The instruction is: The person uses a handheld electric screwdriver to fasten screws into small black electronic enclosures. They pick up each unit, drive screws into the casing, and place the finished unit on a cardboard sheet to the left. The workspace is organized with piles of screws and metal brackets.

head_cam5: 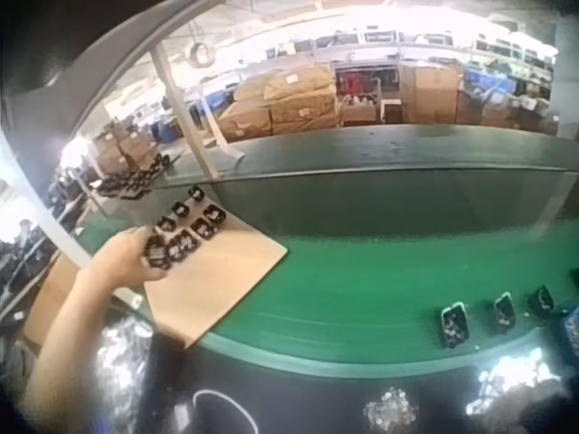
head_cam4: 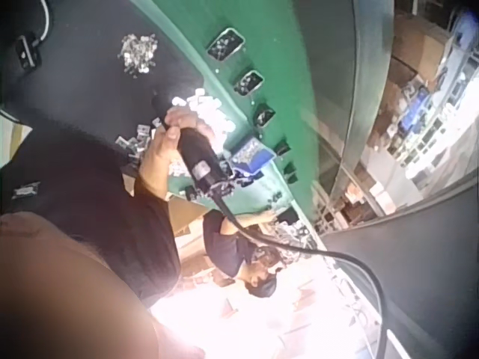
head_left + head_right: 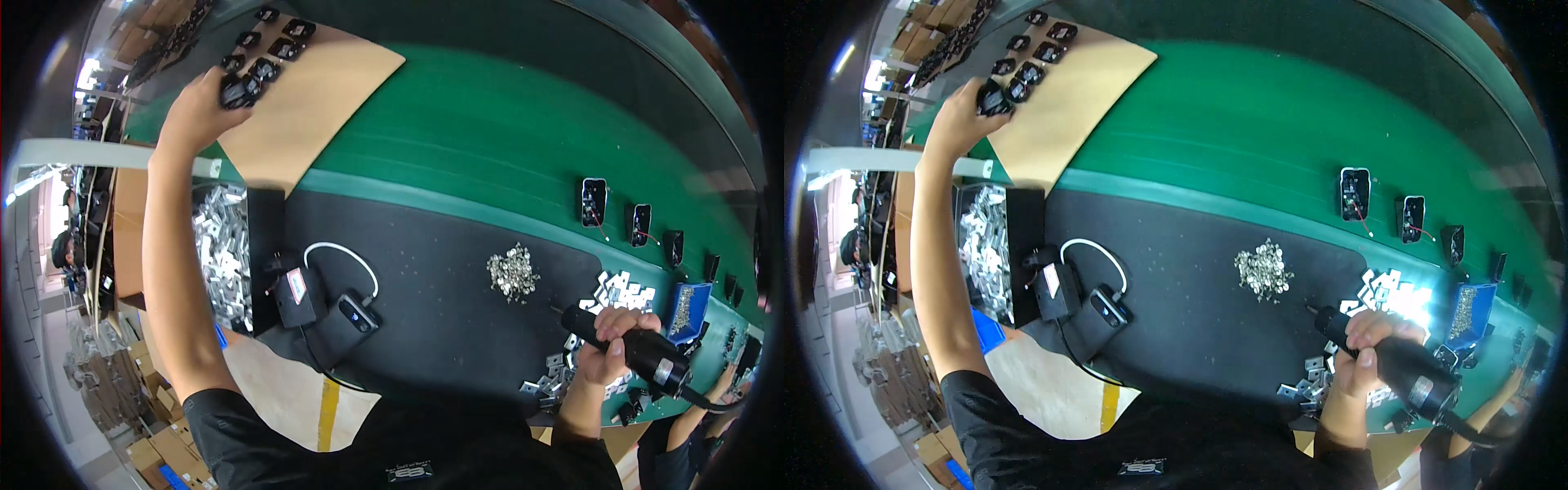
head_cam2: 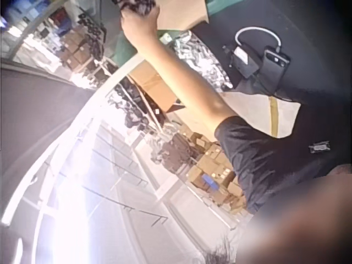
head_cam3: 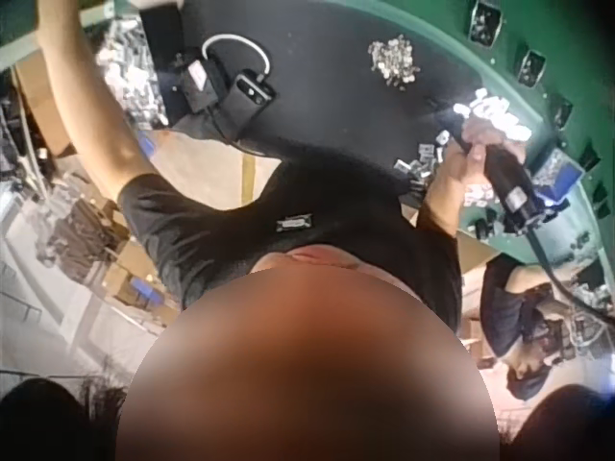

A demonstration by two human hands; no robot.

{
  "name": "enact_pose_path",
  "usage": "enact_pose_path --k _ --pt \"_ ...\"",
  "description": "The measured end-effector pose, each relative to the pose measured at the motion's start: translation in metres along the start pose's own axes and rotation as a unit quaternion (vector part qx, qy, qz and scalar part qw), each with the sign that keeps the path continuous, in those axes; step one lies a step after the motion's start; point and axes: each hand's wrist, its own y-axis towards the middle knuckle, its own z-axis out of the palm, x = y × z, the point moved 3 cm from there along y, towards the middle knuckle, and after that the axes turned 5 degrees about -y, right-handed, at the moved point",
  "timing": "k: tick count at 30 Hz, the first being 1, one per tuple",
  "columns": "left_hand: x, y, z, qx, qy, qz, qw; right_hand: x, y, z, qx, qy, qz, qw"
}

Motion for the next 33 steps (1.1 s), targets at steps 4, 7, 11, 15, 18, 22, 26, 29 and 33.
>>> enact_pose_path --k 4,7,11,15,18,22,26,29,33 --pt "0.085 -0.009 0.027 0.017 -0.03 -0.107 0.994 -0.001 0.002 0.003 -0.019 0.009 0.014 1.0" --pt "0.12 -0.018 0.055 0.08 -0.04 -0.162 0.983 -0.002 0.005 0.002 -0.051 -0.003 0.036 0.998" --pt "0.14 -0.021 0.096 0.129 -0.023 -0.188 0.973 -0.005 0.007 0.0 -0.068 -0.005 0.042 0.997" --pt "0.144 -0.011 0.114 0.119 -0.037 -0.173 0.977 -0.001 0.009 0.003 -0.093 -0.013 0.048 0.994" --pt "0.16 -0.015 0.137 0.143 -0.107 -0.152 0.972 0.003 0.008 0.008 -0.053 -0.021 0.064 0.996" --pt "0.188 -0.02 0.117 0.014 0.022 -0.082 0.996 0.004 0.013 0.012 -0.063 -0.003 0.093 0.994" --pt "0.033 -0.026 0.051 -0.121 0.063 0.086 0.987 0.003 0.011 0.013 -0.058 0.003 0.089 0.994" --pt "-0.148 -0.084 0.014 -0.065 -0.03 0.176 0.982 0.001 0.014 0.018 -0.046 -0.028 0.101 0.993" --pt "-0.292 -0.189 0.023 0.097 -0.294 0.324 0.894 0.007 0.02 0.018 -0.036 0.004 0.089 0.995"
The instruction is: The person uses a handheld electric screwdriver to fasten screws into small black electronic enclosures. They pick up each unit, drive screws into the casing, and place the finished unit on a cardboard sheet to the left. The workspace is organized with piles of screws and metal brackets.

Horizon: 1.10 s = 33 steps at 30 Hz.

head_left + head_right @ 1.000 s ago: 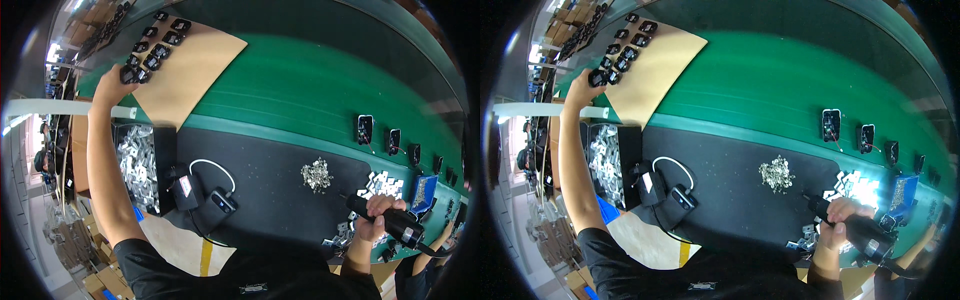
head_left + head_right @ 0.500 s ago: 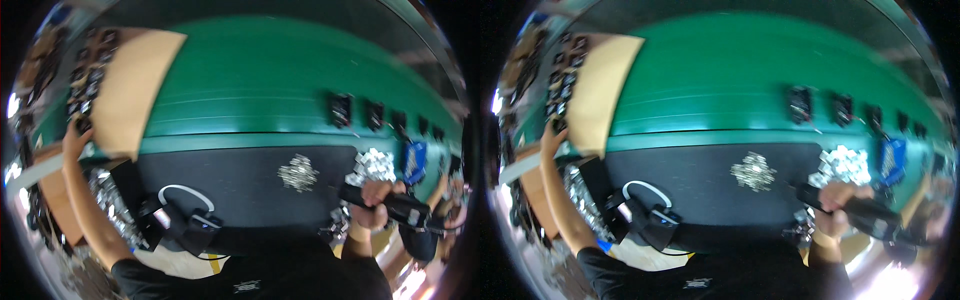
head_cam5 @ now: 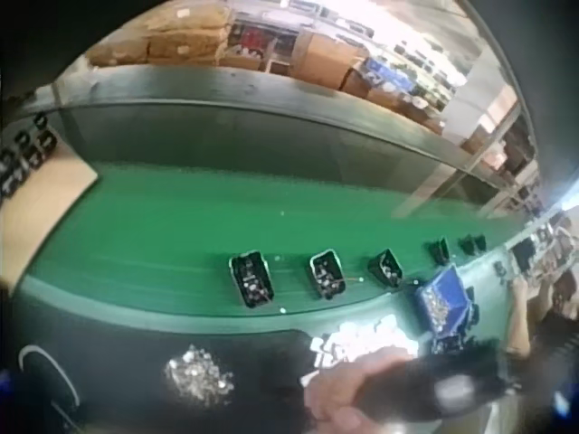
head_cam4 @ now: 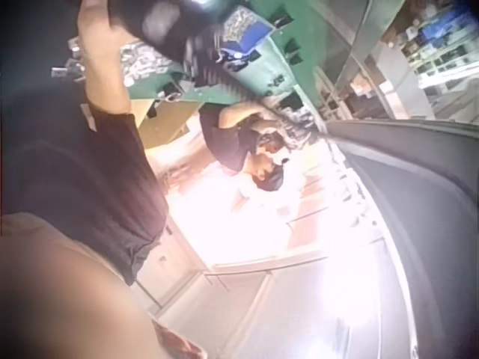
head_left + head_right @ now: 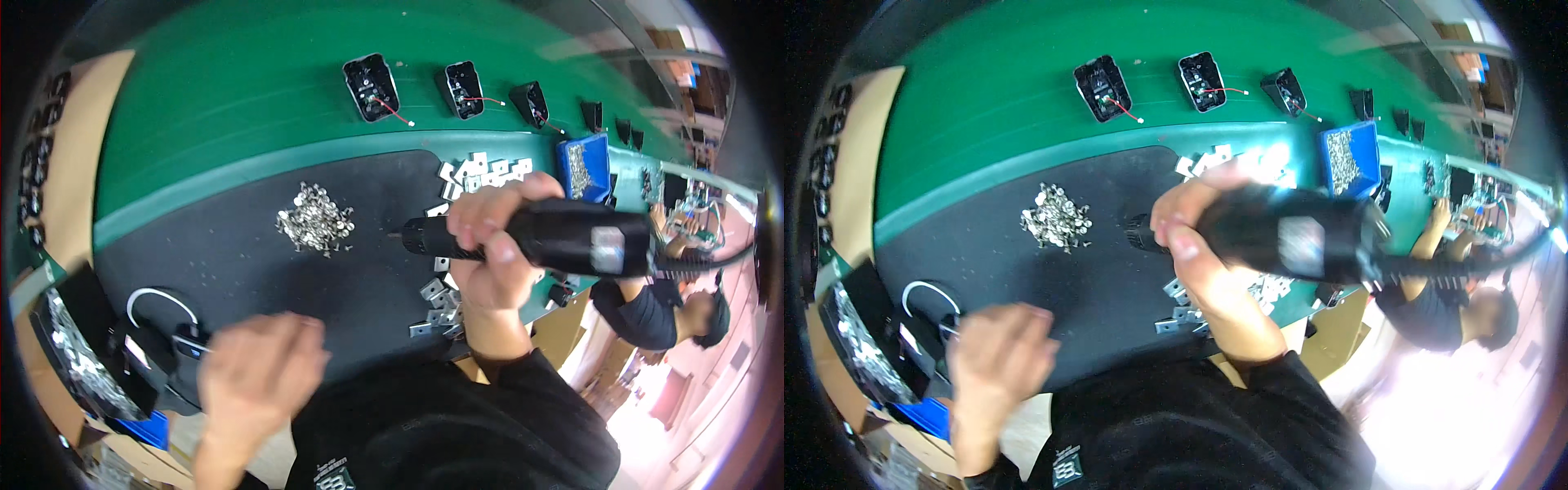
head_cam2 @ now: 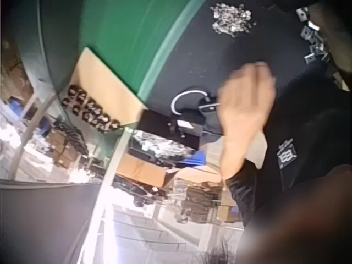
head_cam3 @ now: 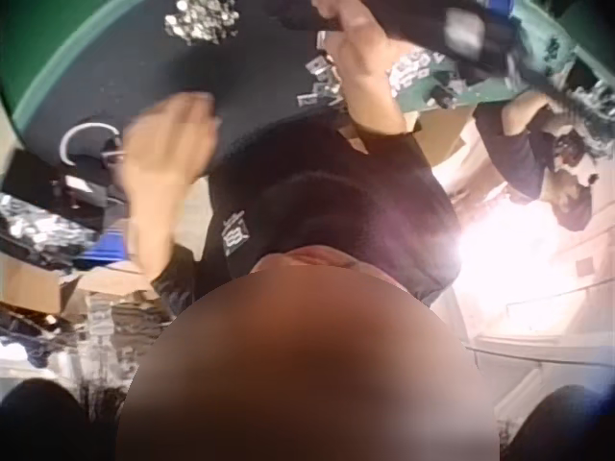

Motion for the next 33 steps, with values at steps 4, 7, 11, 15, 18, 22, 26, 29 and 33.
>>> enact_pose_path --k 4,7,11,15,18,22,26,29,33 --pt "-0.048 -0.003 0.093 -0.026 -0.218 -0.074 0.973 0.005 -0.007 -0.011 0.095 0.136 -0.076 0.983" --pt "-0.065 0.002 0.117 -0.057 -0.203 -0.062 0.976 0.003 -0.012 0.001 0.081 0.122 -0.068 0.987" --pt "-0.058 0.001 0.128 -0.012 -0.199 -0.01 0.98 0.001 -0.014 0.013 0.102 0.077 -0.052 0.99" --pt "-0.057 0.002 0.121 0.009 -0.196 0.019 0.98 -0.004 -0.019 0.015 0.091 0.063 -0.048 0.993" --pt "-0.052 0.002 0.121 0.024 -0.233 0.041 0.971 -0.011 -0.022 0.015 0.089 0.057 -0.061 0.993" --pt "-0.047 0.001 0.119 -0.003 -0.24 0.046 0.97 -0.009 -0.021 0.018 0.097 0.073 -0.045 0.992" --pt "-0.052 0.007 0.12 0.021 -0.208 0.057 0.976 0.001 -0.021 0.012 0.072 0.078 -0.021 0.994" --pt "-0.054 0.01 0.118 0.015 -0.202 0.043 0.978 0.01 -0.02 0.007 0.07 0.094 -0.022 0.993" --pt "-0.055 0.016 0.117 0.037 -0.199 0.026 0.979 0.015 -0.019 -0.006 0.089 0.111 -0.031 0.989"
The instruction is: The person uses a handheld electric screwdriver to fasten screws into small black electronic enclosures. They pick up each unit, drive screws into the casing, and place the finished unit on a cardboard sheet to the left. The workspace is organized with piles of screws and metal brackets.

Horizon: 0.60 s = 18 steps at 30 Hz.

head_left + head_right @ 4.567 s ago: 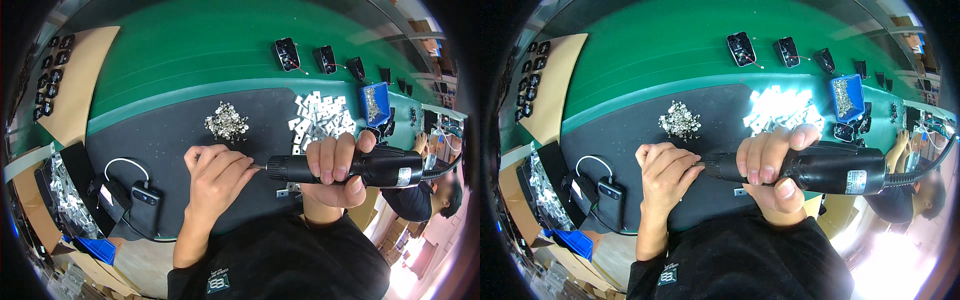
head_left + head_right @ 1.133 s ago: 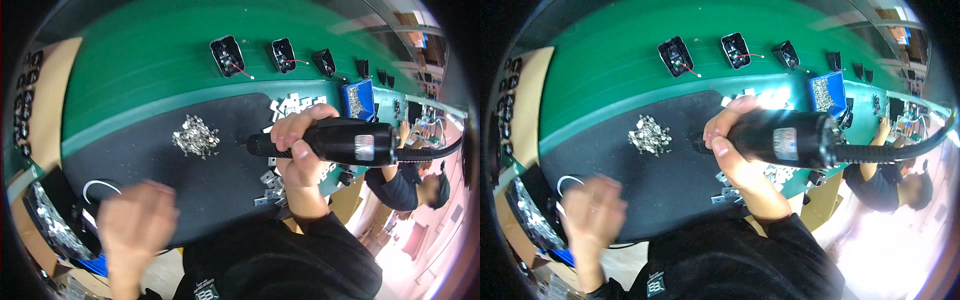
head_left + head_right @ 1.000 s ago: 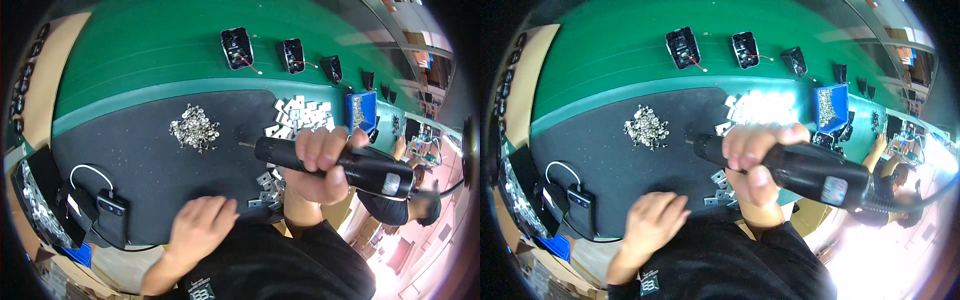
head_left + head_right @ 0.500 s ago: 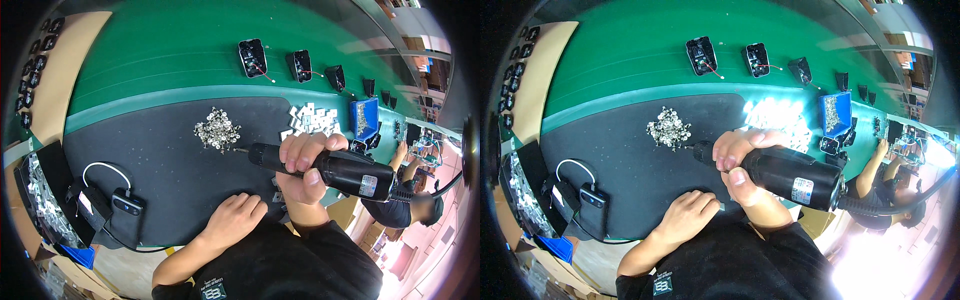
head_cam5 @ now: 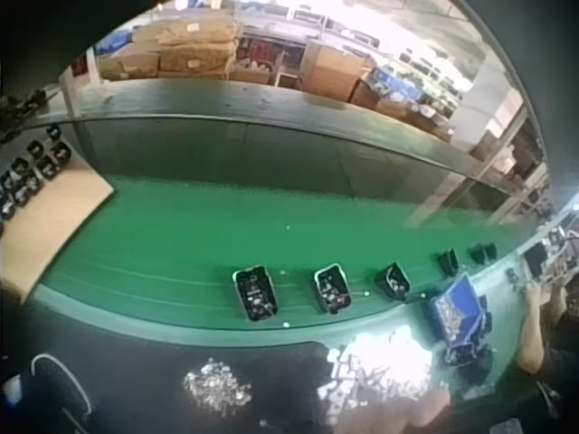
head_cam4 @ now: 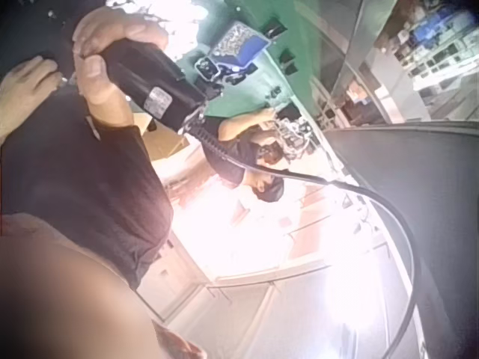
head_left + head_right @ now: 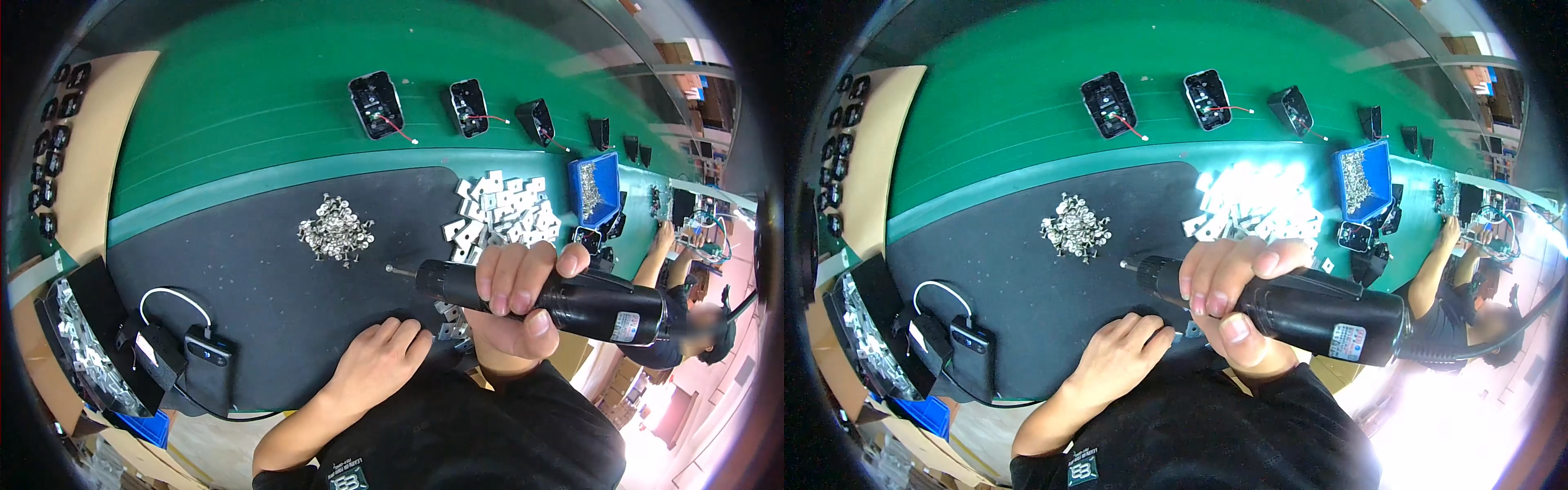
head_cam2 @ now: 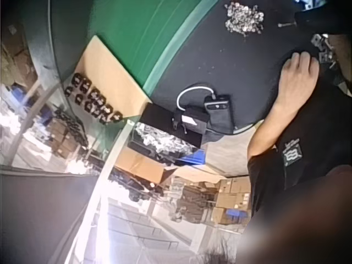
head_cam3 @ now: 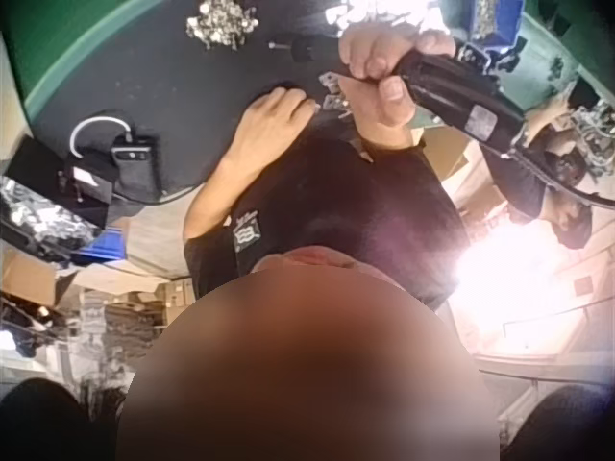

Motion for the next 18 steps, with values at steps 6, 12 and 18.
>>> enact_pose_path --k 6,12,18 --pt "-0.019 0.021 -0.004 0.086 0.029 -0.05 0.995 0.009 -0.005 -0.017 -0.034 0.057 0.006 0.998" --pt "-0.017 0.027 0.0 0.054 0.016 -0.013 0.998 0.009 -0.004 -0.03 0.032 0.038 0.001 0.999" --pt "-0.016 0.031 -0.007 -0.01 -0.088 -0.018 0.996 0.008 -0.005 -0.035 -0.014 0.072 -0.036 0.997"
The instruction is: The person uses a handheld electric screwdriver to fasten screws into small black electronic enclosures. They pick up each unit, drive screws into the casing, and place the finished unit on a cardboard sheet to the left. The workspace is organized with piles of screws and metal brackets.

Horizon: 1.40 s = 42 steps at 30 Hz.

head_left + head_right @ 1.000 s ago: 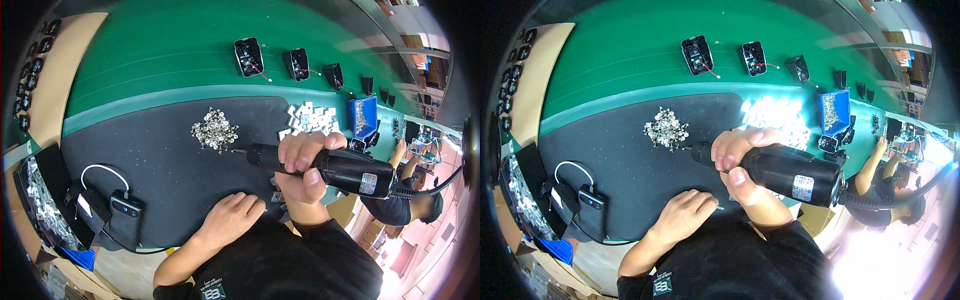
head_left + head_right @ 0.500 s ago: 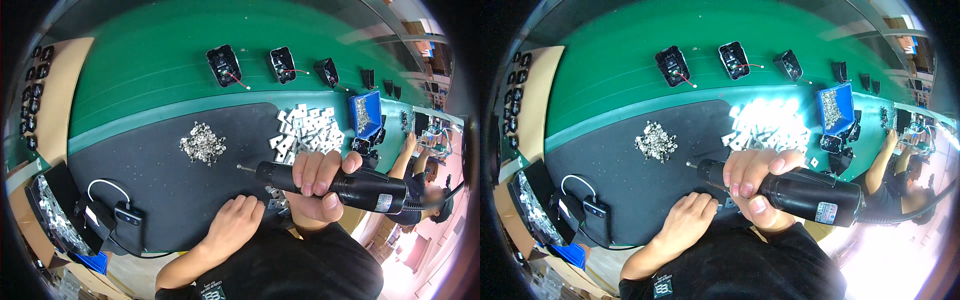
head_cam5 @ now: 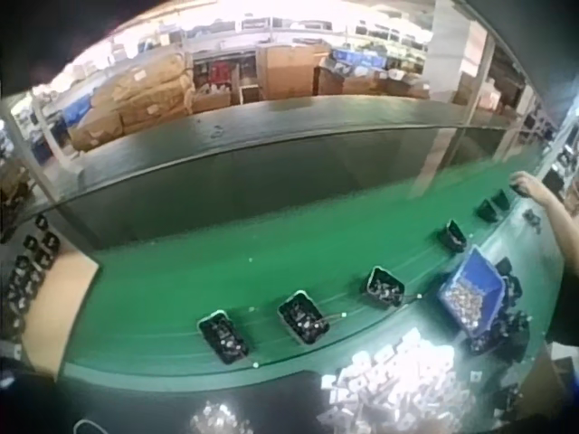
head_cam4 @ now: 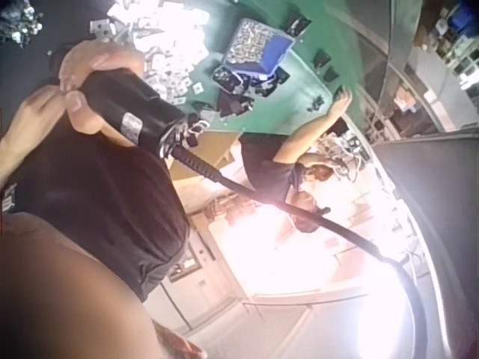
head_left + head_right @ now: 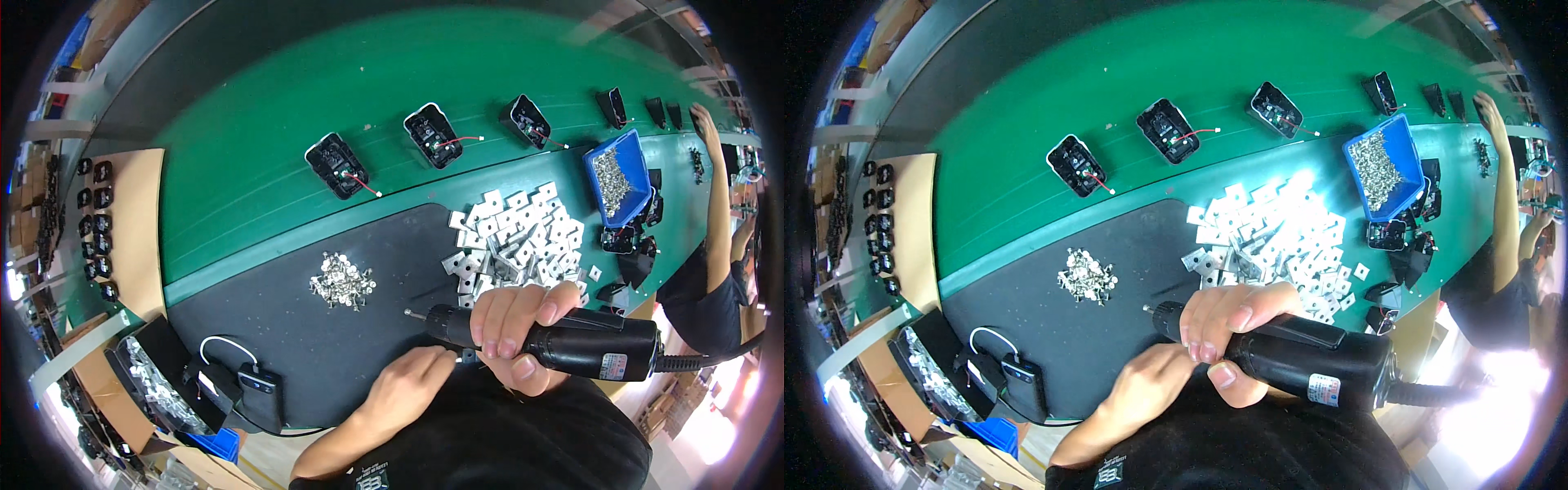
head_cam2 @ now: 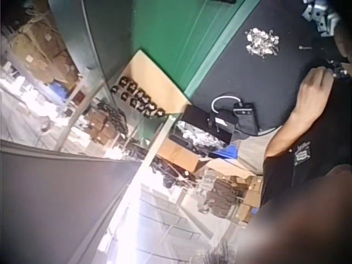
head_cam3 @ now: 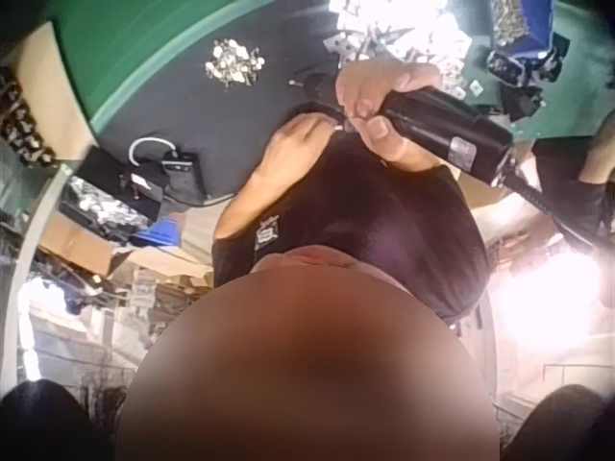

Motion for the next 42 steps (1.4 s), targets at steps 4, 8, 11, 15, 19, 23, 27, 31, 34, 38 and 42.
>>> enact_pose_path --k 4,8,11,15,19,23,27,31,34,38,42 --pt "0.011 0.021 -0.049 -0.118 0.059 -0.063 0.989 0.002 0.002 -0.006 -0.021 -0.007 -0.005 1.0" --pt "0.016 0.055 -0.105 -0.248 0.121 -0.11 0.955 0.001 0.002 -0.009 -0.041 -0.006 -0.015 0.999" --pt "0.022 0.084 -0.13 -0.293 0.164 -0.081 0.938 0.006 0.004 -0.013 -0.037 -0.017 -0.003 0.999" --pt "0.044 0.108 -0.153 -0.317 0.199 -0.078 0.924 0.007 0.005 -0.013 -0.046 -0.006 -0.008 0.999" --pt "0.065 0.122 -0.154 -0.313 0.186 -0.107 0.925 0.004 0.007 -0.014 -0.045 -0.015 -0.015 0.999" --pt "0.083 0.127 -0.151 -0.311 0.142 -0.155 0.927 -0.001 0.007 -0.018 -0.042 -0.02 -0.016 0.999" --pt "0.087 0.129 -0.152 -0.317 0.119 -0.167 0.926 -0.002 0.006 -0.017 -0.054 -0.028 0.013 0.998" --pt "0.089 0.117 -0.163 -0.314 0.113 -0.152 0.93 -0.008 0.004 -0.015 -0.068 -0.045 -0.003 0.997" --pt "0.07 0.086 -0.163 -0.334 0.098 -0.135 0.928 -0.011 0.009 -0.01 -0.079 -0.077 -0.026 0.994" --pt "0.031 0.025 -0.145 -0.292 0.155 -0.111 0.937 -0.015 0.012 -0.005 -0.11 -0.125 -0.013 0.986" --pt "0.028 -0.03 -0.122 -0.251 0.132 -0.164 0.945 -0.03 0.012 0.001 -0.128 -0.132 -0.032 0.982"
